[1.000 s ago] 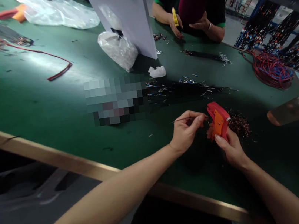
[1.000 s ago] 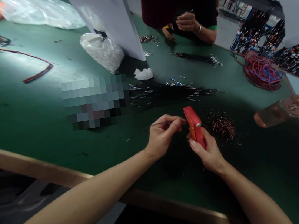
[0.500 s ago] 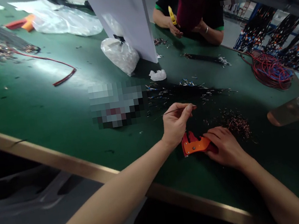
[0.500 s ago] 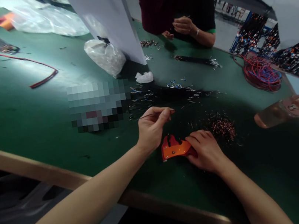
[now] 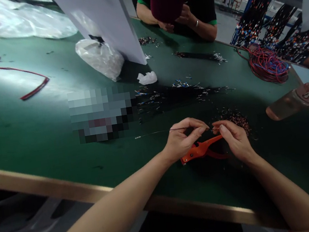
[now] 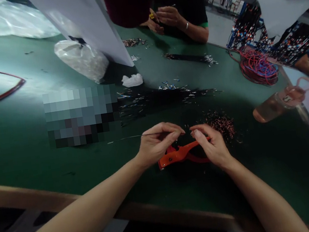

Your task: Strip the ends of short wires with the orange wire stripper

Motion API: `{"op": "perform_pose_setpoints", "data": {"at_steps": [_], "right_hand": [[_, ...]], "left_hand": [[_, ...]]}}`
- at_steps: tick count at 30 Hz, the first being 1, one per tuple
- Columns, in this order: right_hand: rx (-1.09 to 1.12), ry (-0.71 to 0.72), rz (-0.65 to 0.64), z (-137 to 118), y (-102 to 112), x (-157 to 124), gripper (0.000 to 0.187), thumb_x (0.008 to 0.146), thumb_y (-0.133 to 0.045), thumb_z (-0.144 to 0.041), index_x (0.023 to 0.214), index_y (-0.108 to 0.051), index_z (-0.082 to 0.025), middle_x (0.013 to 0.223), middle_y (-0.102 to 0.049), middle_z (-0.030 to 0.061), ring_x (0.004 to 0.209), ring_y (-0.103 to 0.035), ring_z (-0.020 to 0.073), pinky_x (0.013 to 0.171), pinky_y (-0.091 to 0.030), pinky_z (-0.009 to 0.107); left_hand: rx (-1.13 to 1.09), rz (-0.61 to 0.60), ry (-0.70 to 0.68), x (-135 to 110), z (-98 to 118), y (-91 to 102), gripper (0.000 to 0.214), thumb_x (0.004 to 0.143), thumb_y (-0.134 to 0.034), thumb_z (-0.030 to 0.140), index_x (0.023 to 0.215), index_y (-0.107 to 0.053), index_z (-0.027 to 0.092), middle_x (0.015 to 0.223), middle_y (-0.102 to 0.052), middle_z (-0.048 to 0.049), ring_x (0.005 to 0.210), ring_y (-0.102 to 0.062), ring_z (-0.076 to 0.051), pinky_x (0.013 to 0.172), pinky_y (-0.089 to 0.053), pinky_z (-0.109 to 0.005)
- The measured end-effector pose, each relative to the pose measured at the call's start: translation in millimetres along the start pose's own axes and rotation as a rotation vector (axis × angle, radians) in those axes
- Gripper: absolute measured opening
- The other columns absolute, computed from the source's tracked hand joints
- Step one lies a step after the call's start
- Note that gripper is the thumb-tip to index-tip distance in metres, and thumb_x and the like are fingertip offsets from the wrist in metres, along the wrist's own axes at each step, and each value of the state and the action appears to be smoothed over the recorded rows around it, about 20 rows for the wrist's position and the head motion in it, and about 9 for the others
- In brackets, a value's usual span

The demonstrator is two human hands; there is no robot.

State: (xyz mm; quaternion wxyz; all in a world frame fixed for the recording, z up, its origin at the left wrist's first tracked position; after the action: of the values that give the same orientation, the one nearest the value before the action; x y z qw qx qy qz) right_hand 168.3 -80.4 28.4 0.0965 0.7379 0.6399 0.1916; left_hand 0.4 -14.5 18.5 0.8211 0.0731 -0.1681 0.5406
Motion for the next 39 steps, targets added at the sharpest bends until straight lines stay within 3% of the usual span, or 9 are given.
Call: {"op": "perform_pose_setpoints", "data": {"at_steps": [3, 7, 12, 14, 19, 23, 31, 36, 39], "right_hand": [[-0.032, -0.011, 0.023, -3, -1, 0, 0.021, 0.088, -0.056, -0.036, 0.078, -0.067, -0.02, 0.07, -0.067, 0.0014, 0.066, -0.062, 0.0162, 0.063, -0.049, 0.028], [-0.128, 0.086, 0.068, -13, 0, -3, 0.019, 0.087, -0.056, -0.03, 0.071, -0.062, -0.021, 0.065, -0.064, 0.0006, 0.061, -0.058, 0.0159, 0.063, -0.047, 0.029], [-0.19, 0.315, 0.029, -32, 0, -13, 0.016, 0.088, -0.055, -0.023, 0.074, -0.061, -0.023, 0.066, -0.063, 0.0016, 0.065, -0.059, 0.0184, 0.073, -0.047, 0.036], [-0.216, 0.358, 0.031, -30, 2, -12, 0.014, 0.089, -0.054, -0.021, 0.077, -0.062, -0.023, 0.068, -0.065, 0.0019, 0.066, -0.06, 0.0186, 0.074, -0.046, 0.037], [-0.506, 0.305, 0.128, 8, 17, 10, 0.017, 0.09, -0.052, -0.026, 0.077, -0.063, -0.022, 0.075, -0.07, 0.0041, 0.072, -0.064, 0.0212, 0.078, -0.043, 0.038], [-0.703, 0.206, 0.125, 32, 21, 21, 0.02, 0.089, -0.051, -0.031, 0.098, -0.065, -0.02, 0.097, -0.073, 0.01, 0.092, -0.065, 0.0274, 0.086, -0.041, 0.044], [-0.549, 0.291, 0.073, 2, 1, 6, 0.023, 0.092, -0.048, -0.034, 0.105, -0.064, -0.023, 0.098, -0.073, 0.0073, 0.096, -0.065, 0.0248, 0.095, -0.039, 0.044], [-0.474, 0.322, 0.067, 0, -2, 2, 0.019, 0.093, -0.048, -0.029, 0.082, -0.063, -0.024, 0.076, -0.071, 0.0017, 0.073, -0.065, 0.0194, 0.093, -0.04, 0.042], [-0.456, 0.346, 0.097, 1, 2, 3, 0.022, 0.093, -0.048, -0.025, 0.076, -0.061, -0.023, 0.069, -0.068, 0.0001, 0.066, -0.063, 0.0175, 0.09, -0.042, 0.04]], "left_hand": [[-0.006, -0.035, 0.024, -2, -1, -2.3, 0.015, 0.078, -0.069, 0.03, 0.071, -0.069, 0.017, 0.075, -0.073, -0.0074, 0.07, -0.067, -0.017, 0.067, -0.055, -0.029], [-0.039, 0.005, 0.106, 2, -5, -0.3, 0.017, 0.076, -0.072, 0.033, 0.069, -0.068, 0.018, 0.073, -0.072, -0.0061, 0.065, -0.065, -0.015, 0.062, -0.053, -0.027], [-0.224, 0.357, 0.272, 15, -21, 13.1, 0.029, 0.069, -0.077, 0.041, 0.065, -0.062, 0.017, 0.063, -0.067, -0.0012, 0.05, -0.052, -0.008, 0.051, -0.045, -0.022], [-0.289, 0.411, 0.315, 18, -25, 15.3, 0.031, 0.064, -0.08, 0.041, 0.066, -0.061, 0.017, 0.063, -0.067, -0.0005, 0.05, -0.051, -0.007, 0.049, -0.043, -0.021], [-0.34, 0.365, 0.344, 18, -23, 12.5, 0.032, 0.06, -0.083, 0.038, 0.067, -0.061, 0.016, 0.065, -0.069, -0.0012, 0.05, -0.051, -0.006, 0.05, -0.043, -0.02], [-0.305, 0.334, 0.322, 16, -20, 11.0, 0.029, 0.062, -0.081, 0.038, 0.067, -0.062, 0.016, 0.067, -0.07, -0.0026, 0.051, -0.051, -0.007, 0.05, -0.043, -0.021], [-0.146, 0.164, 0.256, 8, -14, 2.1, 0.026, 0.068, -0.077, 0.04, 0.07, -0.068, 0.016, 0.068, -0.071, -0.0046, 0.053, -0.056, -0.01, 0.052, -0.048, -0.023], [-0.054, -0.014, 0.23, 3, -10, -3.4, 0.023, 0.07, -0.077, 0.038, 0.071, -0.071, 0.016, 0.069, -0.071, -0.0052, 0.062, -0.064, -0.014, 0.058, -0.053, -0.025], [-0.046, -0.027, 0.23, 4, -10, -1.3, 0.023, 0.07, -0.076, 0.039, 0.072, -0.072, 0.017, 0.069, -0.071, -0.0049, 0.063, -0.064, -0.014, 0.059, -0.052, -0.025]]}}
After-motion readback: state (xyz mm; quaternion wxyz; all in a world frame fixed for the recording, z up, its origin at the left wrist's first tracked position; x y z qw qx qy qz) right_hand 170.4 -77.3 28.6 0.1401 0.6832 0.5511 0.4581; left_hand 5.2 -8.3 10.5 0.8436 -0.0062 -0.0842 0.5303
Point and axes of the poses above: each hand's wrist, its own x-axis towards the middle knuckle, its own y-axis out of the back of the hand, z = x × y, the point moved 2 cm from there along x, towards the middle knuckle
